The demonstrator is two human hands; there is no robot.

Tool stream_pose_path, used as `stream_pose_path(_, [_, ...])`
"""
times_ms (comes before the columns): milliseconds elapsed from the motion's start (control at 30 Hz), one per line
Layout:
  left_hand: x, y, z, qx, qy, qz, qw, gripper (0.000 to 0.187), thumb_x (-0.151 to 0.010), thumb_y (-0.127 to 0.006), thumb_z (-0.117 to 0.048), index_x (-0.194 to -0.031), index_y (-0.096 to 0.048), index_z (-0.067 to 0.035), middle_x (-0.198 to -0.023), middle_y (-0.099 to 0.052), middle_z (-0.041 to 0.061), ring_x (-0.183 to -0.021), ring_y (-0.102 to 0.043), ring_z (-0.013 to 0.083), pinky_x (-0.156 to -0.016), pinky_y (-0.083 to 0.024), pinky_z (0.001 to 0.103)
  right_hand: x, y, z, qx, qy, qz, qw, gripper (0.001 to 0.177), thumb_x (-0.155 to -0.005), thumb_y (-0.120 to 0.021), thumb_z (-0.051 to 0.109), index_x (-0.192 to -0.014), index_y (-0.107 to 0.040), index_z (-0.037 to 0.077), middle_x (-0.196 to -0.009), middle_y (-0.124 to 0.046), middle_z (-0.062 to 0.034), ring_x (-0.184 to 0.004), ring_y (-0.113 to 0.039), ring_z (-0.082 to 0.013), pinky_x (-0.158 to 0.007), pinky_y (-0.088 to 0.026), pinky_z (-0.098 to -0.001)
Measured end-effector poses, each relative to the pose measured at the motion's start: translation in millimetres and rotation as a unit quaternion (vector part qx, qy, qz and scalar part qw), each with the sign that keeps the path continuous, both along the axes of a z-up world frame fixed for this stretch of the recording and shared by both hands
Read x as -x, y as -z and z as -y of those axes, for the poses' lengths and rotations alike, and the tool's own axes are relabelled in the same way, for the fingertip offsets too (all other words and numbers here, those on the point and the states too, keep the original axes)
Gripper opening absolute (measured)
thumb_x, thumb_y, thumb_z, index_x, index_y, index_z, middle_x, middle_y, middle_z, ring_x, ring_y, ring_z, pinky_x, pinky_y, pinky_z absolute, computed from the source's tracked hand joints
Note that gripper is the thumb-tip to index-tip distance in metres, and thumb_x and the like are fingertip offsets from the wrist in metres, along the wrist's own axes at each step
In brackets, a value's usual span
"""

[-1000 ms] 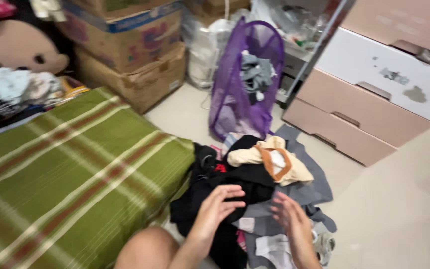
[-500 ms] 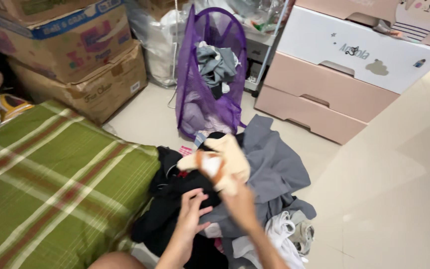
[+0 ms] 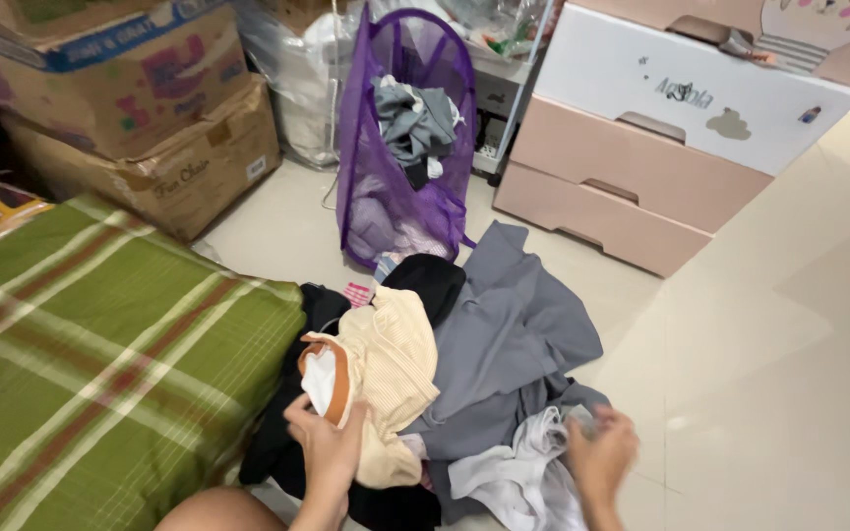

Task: The person folds several pieces of clothing on a green plaid mat. They handle a green patterned cloth, a grey cloth, a beige garment, and two button-up shirts, folding each item and stacking them.

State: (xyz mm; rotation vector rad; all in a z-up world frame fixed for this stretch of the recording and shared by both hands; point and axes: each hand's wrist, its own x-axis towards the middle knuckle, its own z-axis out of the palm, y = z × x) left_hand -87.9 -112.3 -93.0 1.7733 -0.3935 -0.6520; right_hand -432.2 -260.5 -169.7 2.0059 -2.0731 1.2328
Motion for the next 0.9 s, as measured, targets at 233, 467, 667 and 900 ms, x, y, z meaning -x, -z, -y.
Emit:
stream_pose_path(233, [-11, -69, -29, 0.140, -0.047, 0.318, 0.937, 0.046, -0.087, -0.069, -0.014, -0.127, -0.051, 0.000, -0.135, -0.048, 0.025, -0.129, -0.044, 0.0385, -0.110, -0.035, 0.047, 36, -12, 23, -0.191, -0.043, 0.063, 0.979, 0.043, -0.091, -0.075, 0.045, -0.091, -0.068, 0.003, -0.065, -0.063, -0.0076, -0.061, -0.060, -0.0231, -0.063, -0.050, -0.0373])
stream_pose_path(467, [-49, -200, -90, 0.278, 0.206, 0.227, 0.910, 0.025, -0.093, -0.060, -0.009, -0.117, -0.065, -0.006, -0.110, -0.066, 0.009, -0.102, -0.068, 0.0204, -0.092, -0.055, 0.031, -88, -271, -24, -0.294, -0.386, 0.297, 0.822, 0.027, -0.096, -0.066, 0.029, -0.095, -0.072, 0.002, -0.076, -0.065, 0.0002, -0.066, -0.056, -0.0077, -0.059, -0.044, -0.0259])
stream_pose_path(667, [-77, -296, -197, 0.245, 0.319, 0.310, 0.861, 0.041, -0.093, -0.065, -0.017, -0.133, -0.062, -0.010, -0.116, -0.064, 0.010, -0.109, -0.066, 0.0233, -0.097, -0.052, 0.035, -205, -398, -114, -0.374, -0.579, 0.315, 0.652, 0.028, -0.104, -0.062, 0.022, -0.119, -0.065, -0.002, -0.098, -0.073, -0.0081, -0.084, -0.067, -0.0160, -0.072, -0.055, -0.0359])
stream_pose_path(900, [-99, -312, -317, 0.180, 0.262, 0.378, 0.870, 0.067, -0.089, -0.078, -0.030, -0.143, -0.049, -0.003, -0.139, -0.059, 0.018, -0.132, -0.056, 0.0297, -0.110, -0.042, 0.039, -319, -420, -208, -0.489, -0.694, 0.298, 0.437, 0.067, -0.103, -0.060, 0.022, -0.162, -0.028, 0.021, -0.126, -0.067, -0.0107, -0.099, -0.068, -0.0188, -0.080, -0.058, -0.0401])
